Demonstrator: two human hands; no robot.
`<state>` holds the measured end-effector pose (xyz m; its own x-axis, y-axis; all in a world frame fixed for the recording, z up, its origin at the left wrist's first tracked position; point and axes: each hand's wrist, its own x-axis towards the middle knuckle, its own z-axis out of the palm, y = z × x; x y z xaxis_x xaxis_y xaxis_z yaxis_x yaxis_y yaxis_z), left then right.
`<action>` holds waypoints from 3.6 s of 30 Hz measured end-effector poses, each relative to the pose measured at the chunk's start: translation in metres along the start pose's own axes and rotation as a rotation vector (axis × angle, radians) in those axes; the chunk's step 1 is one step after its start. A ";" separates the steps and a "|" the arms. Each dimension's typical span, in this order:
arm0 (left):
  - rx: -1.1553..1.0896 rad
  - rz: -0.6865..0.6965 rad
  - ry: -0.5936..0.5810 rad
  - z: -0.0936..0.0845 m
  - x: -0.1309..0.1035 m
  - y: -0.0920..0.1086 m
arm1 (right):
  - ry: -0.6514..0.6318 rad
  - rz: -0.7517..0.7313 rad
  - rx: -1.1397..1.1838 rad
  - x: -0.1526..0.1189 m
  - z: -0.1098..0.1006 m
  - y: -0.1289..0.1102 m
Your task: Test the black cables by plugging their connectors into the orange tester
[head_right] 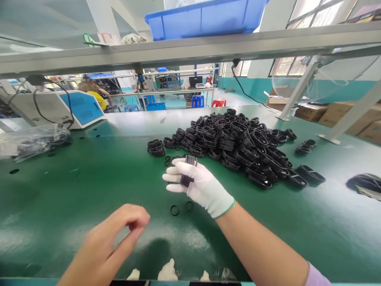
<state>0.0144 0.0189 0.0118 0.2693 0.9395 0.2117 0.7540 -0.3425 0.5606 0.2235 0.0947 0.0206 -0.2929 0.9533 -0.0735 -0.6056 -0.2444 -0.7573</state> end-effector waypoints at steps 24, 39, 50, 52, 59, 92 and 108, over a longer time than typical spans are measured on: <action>-0.744 -0.383 0.086 0.045 0.019 -0.007 | -0.090 0.328 0.138 -0.005 0.015 0.058; -0.265 -0.174 -0.457 -0.016 0.006 -0.010 | -0.488 0.439 -0.356 -0.011 0.018 0.053; -0.328 -0.221 -0.293 -0.018 0.014 -0.017 | -0.301 0.386 -0.462 -0.013 0.017 0.051; -0.414 -0.196 -0.355 -0.016 0.016 -0.015 | -0.374 0.396 -0.505 -0.013 0.018 0.054; -0.148 -0.235 -0.357 -0.011 0.017 0.015 | -0.355 0.414 -0.677 0.001 -0.003 0.088; -0.734 -0.424 -0.261 -0.014 0.031 -0.013 | -0.673 0.253 0.063 -0.002 -0.002 0.070; -0.077 0.144 0.192 0.017 0.025 -0.009 | -0.546 0.522 -0.314 -0.005 0.010 0.059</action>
<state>0.0246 0.0452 -0.0016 0.2459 0.8648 0.4378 0.6665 -0.4788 0.5714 0.1814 0.0740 -0.0175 -0.8483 0.4895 -0.2018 -0.0795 -0.4946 -0.8654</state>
